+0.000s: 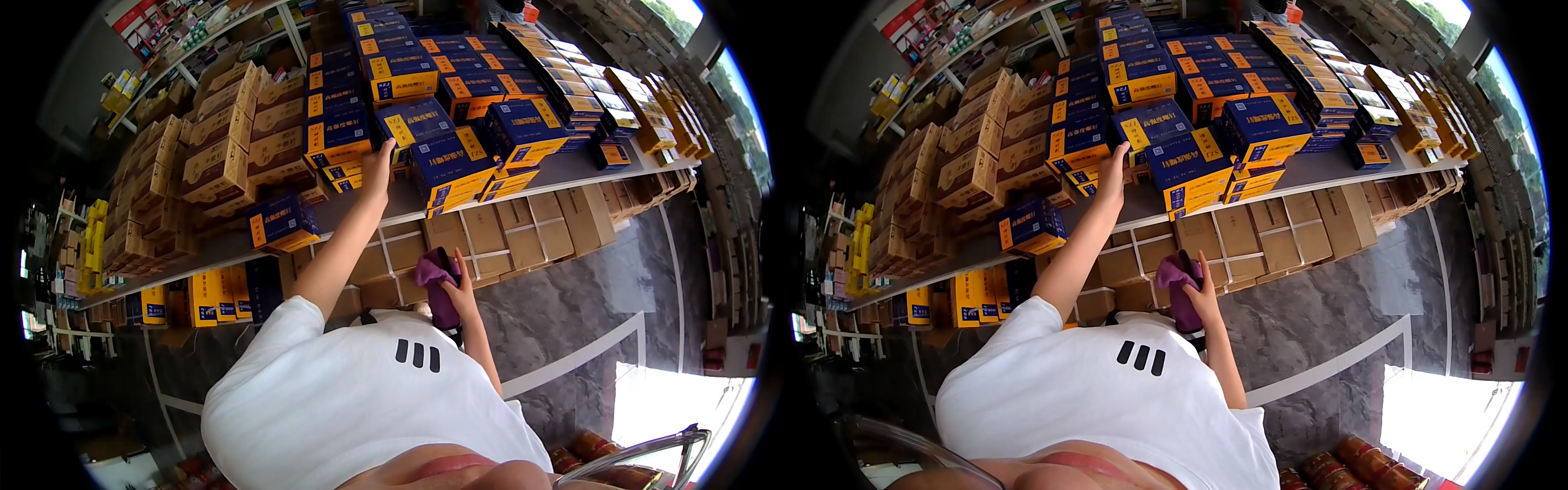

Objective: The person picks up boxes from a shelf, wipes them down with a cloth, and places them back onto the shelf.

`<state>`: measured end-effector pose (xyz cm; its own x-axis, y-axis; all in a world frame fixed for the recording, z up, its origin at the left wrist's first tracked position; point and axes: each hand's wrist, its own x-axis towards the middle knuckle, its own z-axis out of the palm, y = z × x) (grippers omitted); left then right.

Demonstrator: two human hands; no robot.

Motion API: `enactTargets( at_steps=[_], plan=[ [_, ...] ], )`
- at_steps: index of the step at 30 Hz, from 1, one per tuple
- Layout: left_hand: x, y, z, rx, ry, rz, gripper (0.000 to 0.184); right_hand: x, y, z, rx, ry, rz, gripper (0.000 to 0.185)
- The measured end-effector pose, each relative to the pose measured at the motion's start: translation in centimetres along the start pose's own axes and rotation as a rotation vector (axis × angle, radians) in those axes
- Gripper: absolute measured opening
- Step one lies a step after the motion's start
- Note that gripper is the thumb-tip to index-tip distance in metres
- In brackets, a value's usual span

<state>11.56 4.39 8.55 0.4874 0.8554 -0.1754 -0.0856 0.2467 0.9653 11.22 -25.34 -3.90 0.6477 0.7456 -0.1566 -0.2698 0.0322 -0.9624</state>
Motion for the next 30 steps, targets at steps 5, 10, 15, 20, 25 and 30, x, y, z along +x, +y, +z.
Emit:
enactTargets(
  at_steps=[5,10,15,20,25,30],
  plan=[
    [-2.7,2.2,0.0,-0.243,-0.086,0.023,0.049,0.7,-1.1,1.1,-0.014,-0.022,-0.017,0.087],
    [-3.5,4.0,0.3,-0.275,-0.122,0.01,0.052,3.2,-4.4,3.5,-0.183,-0.068,-0.246,0.08],
    [-5.1,6.5,-0.1,-0.288,-0.182,0.128,0.055,6.0,-11.4,4.9,-0.212,-0.101,-0.385,0.064],
    [-8.4,8.7,-3.9,-0.463,-0.188,-0.015,0.065,7.6,-11.3,4.8,-0.225,-0.102,-0.386,0.053],
    [-13.6,6.0,-10.0,-0.322,-0.142,-0.059,0.064,6.4,-11.2,4.3,-0.171,-0.159,-0.318,0.055],
    [-16.7,-1.1,-13.1,-0.282,-0.022,-0.072,0.046,4.1,-7.7,1.9,-0.258,-0.237,-0.202,0.054]
  ],
)
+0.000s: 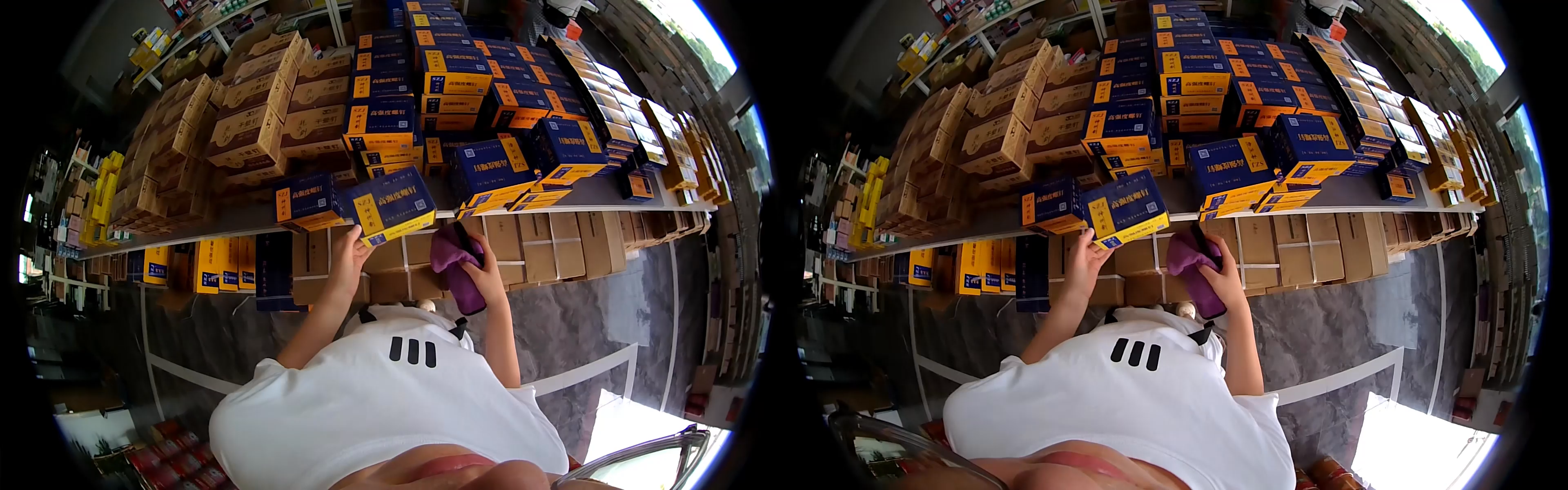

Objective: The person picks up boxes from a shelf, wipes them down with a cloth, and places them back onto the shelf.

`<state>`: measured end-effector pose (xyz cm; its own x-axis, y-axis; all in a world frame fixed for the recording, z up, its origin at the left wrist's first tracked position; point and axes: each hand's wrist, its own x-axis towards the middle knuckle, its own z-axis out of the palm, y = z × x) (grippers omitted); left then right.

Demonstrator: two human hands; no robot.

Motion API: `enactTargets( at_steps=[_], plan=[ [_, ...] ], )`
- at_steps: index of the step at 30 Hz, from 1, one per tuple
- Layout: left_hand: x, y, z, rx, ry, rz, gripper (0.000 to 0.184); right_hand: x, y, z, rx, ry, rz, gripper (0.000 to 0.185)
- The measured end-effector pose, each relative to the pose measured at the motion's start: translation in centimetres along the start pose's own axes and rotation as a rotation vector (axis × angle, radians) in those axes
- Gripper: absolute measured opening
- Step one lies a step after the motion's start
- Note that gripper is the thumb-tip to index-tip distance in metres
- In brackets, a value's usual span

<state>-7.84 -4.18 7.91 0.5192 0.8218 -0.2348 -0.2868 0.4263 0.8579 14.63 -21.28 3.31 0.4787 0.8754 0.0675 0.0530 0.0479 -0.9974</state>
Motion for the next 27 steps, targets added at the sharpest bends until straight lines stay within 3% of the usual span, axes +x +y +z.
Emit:
enactTargets(
  at_steps=[3,11,13,15,17,19,20,21,22,23,24,25,27],
  plan=[
    [2.0,-5.3,-3.2,0.112,0.1,0.002,0.033,-1.3,0.7,0.6,0.1,0.046,0.137,0.054],
    [7.5,-11.0,-3.7,0.027,0.171,0.061,0.042,-1.5,1.1,2.8,0.04,0.051,0.151,0.055],
    [8.0,-10.6,-4.6,0.17,0.146,0.067,0.046,-1.1,0.7,3.7,0.033,0.111,0.117,0.056],
    [7.4,-9.9,-5.6,0.317,-0.067,0.079,0.05,-0.2,-0.3,4.7,-0.076,0.136,0.038,0.057],
    [6.3,-9.4,-6.0,0.325,-0.043,0.046,0.05,1.1,-2.4,6.2,-0.178,0.156,-0.044,0.059],
    [4.4,-8.0,-4.9,0.736,0.122,0.265,0.05,3.1,-5.3,7.7,-0.358,0.07,-0.144,0.067],
    [4.5,-9.1,-5.4,0.768,0.173,0.439,0.059,4.3,-6.3,8.7,-0.478,0.047,-0.236,0.069],
    [4.3,-8.6,-5.1,0.768,0.177,0.442,0.059,5.4,-7.4,9.9,-0.597,0.023,-0.329,0.072],
    [3.9,-7.7,-4.4,0.838,0.207,0.534,0.065,6.0,-9.3,11.3,-0.722,-0.045,-0.208,0.071],
    [3.5,-6.9,-3.8,0.908,0.238,0.625,0.071,7.0,-9.0,12.6,-0.896,-0.08,-0.229,0.068],
    [3.5,-6.4,-3.6,0.857,0.225,0.527,0.083,8.2,-7.7,13.9,-0.969,-0.07,-0.31,0.063],
    [3.9,-6.8,-3.9,0.859,0.23,0.532,0.083,9.3,-5.8,15.2,-1.04,-0.057,-0.392,0.059],
    [5.1,-7.8,-4.4,0.96,0.255,0.795,0.088,10.9,-3.5,16.7,-1.183,-0.072,-0.598,0.048]
  ],
)
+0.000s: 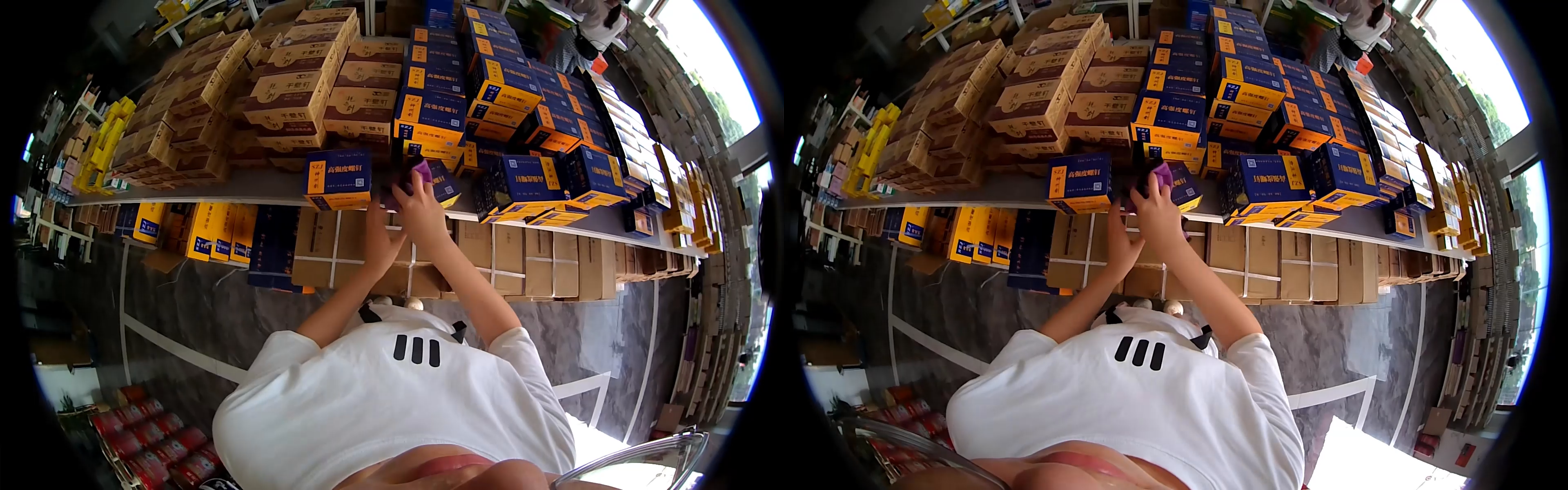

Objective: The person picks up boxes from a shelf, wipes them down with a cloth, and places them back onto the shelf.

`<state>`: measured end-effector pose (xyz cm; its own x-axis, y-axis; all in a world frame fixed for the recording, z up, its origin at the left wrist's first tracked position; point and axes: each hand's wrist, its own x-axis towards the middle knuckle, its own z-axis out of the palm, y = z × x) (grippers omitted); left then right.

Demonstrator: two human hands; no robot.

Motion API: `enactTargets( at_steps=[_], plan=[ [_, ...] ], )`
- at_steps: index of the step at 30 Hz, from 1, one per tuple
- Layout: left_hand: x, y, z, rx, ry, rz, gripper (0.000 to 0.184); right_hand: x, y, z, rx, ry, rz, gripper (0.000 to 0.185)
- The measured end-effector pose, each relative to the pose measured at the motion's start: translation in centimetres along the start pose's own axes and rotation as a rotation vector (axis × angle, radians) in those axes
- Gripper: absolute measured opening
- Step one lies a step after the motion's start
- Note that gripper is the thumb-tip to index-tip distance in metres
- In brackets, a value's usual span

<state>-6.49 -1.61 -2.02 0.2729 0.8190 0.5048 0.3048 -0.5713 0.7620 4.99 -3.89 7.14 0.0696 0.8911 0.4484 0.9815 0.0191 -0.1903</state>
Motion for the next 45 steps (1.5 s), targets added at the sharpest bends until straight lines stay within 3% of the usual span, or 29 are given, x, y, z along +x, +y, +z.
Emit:
enactTargets(
  at_steps=[1,4,6,10,12,15,18,19,21,23,24,27,32,34,35,36,38,42,45],
  plan=[
    [0.0,-0.1,0.1,-0.083,-0.093,-0.034,0.093,0.2,-0.1,0.6,-0.043,-0.012,-0.037,0.04],
    [0.3,-0.3,0.9,-0.138,-0.045,-0.047,0.098,0.5,0.6,1.3,-0.004,-0.049,-0.022,0.033],
    [0.9,-0.6,1.2,-0.191,-0.081,-0.104,0.101,0.4,1.6,1.2,-0.01,0.057,-0.077,0.024],
    [2.4,-0.9,1.6,-0.165,-0.08,-0.088,0.106,0.3,3.6,-0.5,-0.173,0.02,0.188,0.012],
    [2.5,-1.8,1.3,-0.154,-0.19,-0.195,0.108,0.2,4.2,-0.3,-0.178,0.039,0.253,0.011],
    [2.8,-2.4,1.5,-0.249,-0.238,-0.222,0.103,0.3,2.7,-1.3,-0.009,-0.109,0.15,0.019],
    [3.7,-2.1,1.2,-0.406,-0.236,-0.217,0.101,0.9,0.0,-0.2,0.144,-0.054,-0.062,0.027],
    [4.2,-2.4,1.2,-0.194,-0.135,0.073,0.098,1.3,-0.1,0.3,0.152,-0.053,-0.064,0.027],
    [4.2,-2.4,1.0,0.028,-0.035,0.358,0.095,2.3,0.0,1.7,0.043,-0.07,0.055,0.032],
    [3.7,-1.5,0.7,-0.323,-0.234,-0.135,0.097,2.7,1.2,2.3,0.009,-0.053,0.102,0.028],
    [3.7,-0.9,0.4,-0.32,-0.23,-0.138,0.097,2.8,2.0,2.3,-0.029,-0.036,0.151,0.025],
    [3.8,-0.4,-0.1,-0.157,-0.338,-0.397,0.103,2.7,4.1,1.2,-0.279,-0.053,0.282,0.003],
    [3.9,-0.6,0.1,-0.117,-0.253,-0.224,0.106,2.4,4.1,1.1,-0.319,-0.112,0.181,0.006],
    [3.9,-0.6,0.1,-0.062,-0.274,-0.209,0.107,1.7,1.9,1.6,-0.165,-0.104,0.048,0.008],
    [3.9,-0.7,0.1,-0.12,-0.313,-0.315,0.108,1.5,1.3,1.8,-0.094,-0.041,-0.017,0.01],
    [3.9,-0.9,0.0,-0.176,-0.351,-0.421,0.109,1.7,0.8,1.2,-0.166,-0.055,-0.014,0.009],
    [4.1,-1.1,0.2,-0.16,-0.369,-0.42,0.109,2.6,2.2,2.2,-0.068,-0.072,0.072,0.01],
    [3.7,-0.9,0.7,-0.178,-0.217,-0.218,0.11,4.4,6.1,1.1,-0.17,-0.071,0.238,0.008],
    [3.8,1.9,-0.5,-0.04,-0.322,-0.392,0.108,4.4,6.8,2.1,-0.176,-0.032,0.27,0.008]
  ],
)
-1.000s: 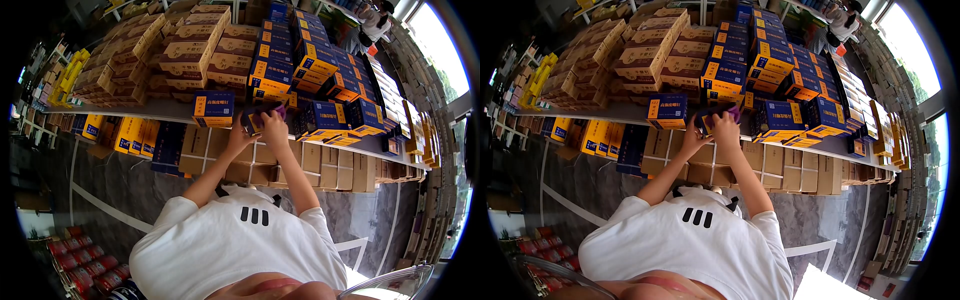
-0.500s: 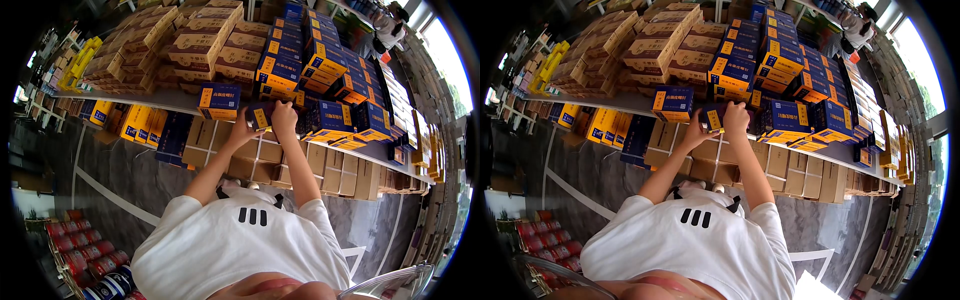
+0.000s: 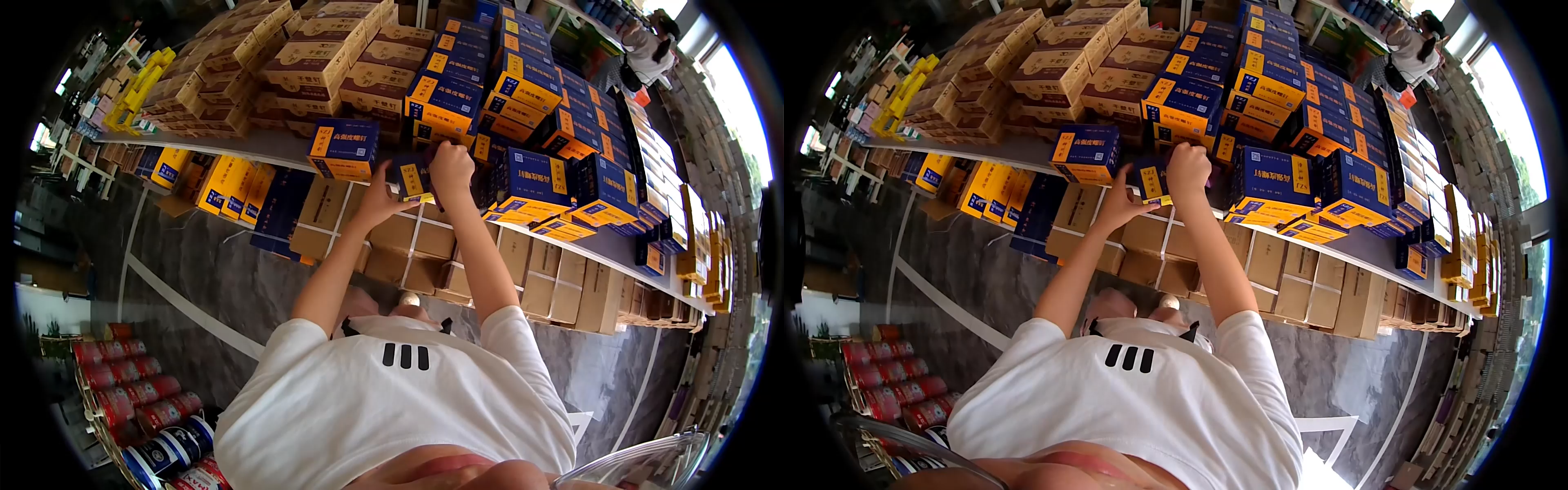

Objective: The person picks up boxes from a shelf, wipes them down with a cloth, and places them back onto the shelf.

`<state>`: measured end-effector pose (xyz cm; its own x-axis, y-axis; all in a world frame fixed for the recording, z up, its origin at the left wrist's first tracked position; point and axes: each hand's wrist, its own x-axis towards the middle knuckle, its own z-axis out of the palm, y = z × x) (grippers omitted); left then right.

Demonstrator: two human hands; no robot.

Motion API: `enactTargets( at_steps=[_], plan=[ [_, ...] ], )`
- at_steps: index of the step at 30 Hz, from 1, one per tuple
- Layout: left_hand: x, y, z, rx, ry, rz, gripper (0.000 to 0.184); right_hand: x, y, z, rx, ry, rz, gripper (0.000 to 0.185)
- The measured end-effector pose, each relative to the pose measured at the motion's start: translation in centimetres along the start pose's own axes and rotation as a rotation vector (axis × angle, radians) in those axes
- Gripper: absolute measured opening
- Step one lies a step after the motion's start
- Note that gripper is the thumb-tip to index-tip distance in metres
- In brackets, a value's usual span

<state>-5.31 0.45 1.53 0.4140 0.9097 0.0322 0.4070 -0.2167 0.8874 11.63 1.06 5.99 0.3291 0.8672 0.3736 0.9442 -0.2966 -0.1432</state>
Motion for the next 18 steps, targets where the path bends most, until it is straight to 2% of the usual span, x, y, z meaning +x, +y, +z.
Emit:
enactTargets(
  at_steps=[2,5,6,10,14,15,16,18],
  plan=[
    [-0.1,0.2,0.0,-0.059,-0.001,-0.004,0.109,-1.3,-1.4,0.1,-0.109,0.022,-0.038,0.005],
    [0.0,-0.5,-0.2,-0.063,-0.04,0.016,0.109,-3.7,-4.0,-0.3,-0.025,0.025,-0.194,0.005],
    [0.5,-2.7,0.7,-0.117,0.013,0.088,0.111,-4.1,-4.2,-1.0,-0.032,0.015,-0.237,0.008],
    [0.6,-2.8,1.2,-0.02,0.076,0.174,0.107,-2.7,-2.4,-1.5,0.15,-0.012,-0.147,0.01],
    [0.4,-3.5,1.6,-0.058,0.096,0.173,0.111,-0.6,0.3,-1.3,0.005,-0.02,0.109,0.012],
    [0.5,-3.9,1.9,-0.072,0.108,0.183,0.112,-1.0,0.2,-1.2,-0.006,-0.014,0.119,0.012],
    [0.6,-4.1,2.0,-0.124,0.074,0.102,0.111,-1.8,-0.2,-1.2,-0.079,0.013,0.065,0.012],
    [1.3,-5.5,2.7,-0.111,0.101,0.186,0.11,-3.7,-1.6,-1.1,-0.154,0.009,-0.047,0.014]
  ],
)
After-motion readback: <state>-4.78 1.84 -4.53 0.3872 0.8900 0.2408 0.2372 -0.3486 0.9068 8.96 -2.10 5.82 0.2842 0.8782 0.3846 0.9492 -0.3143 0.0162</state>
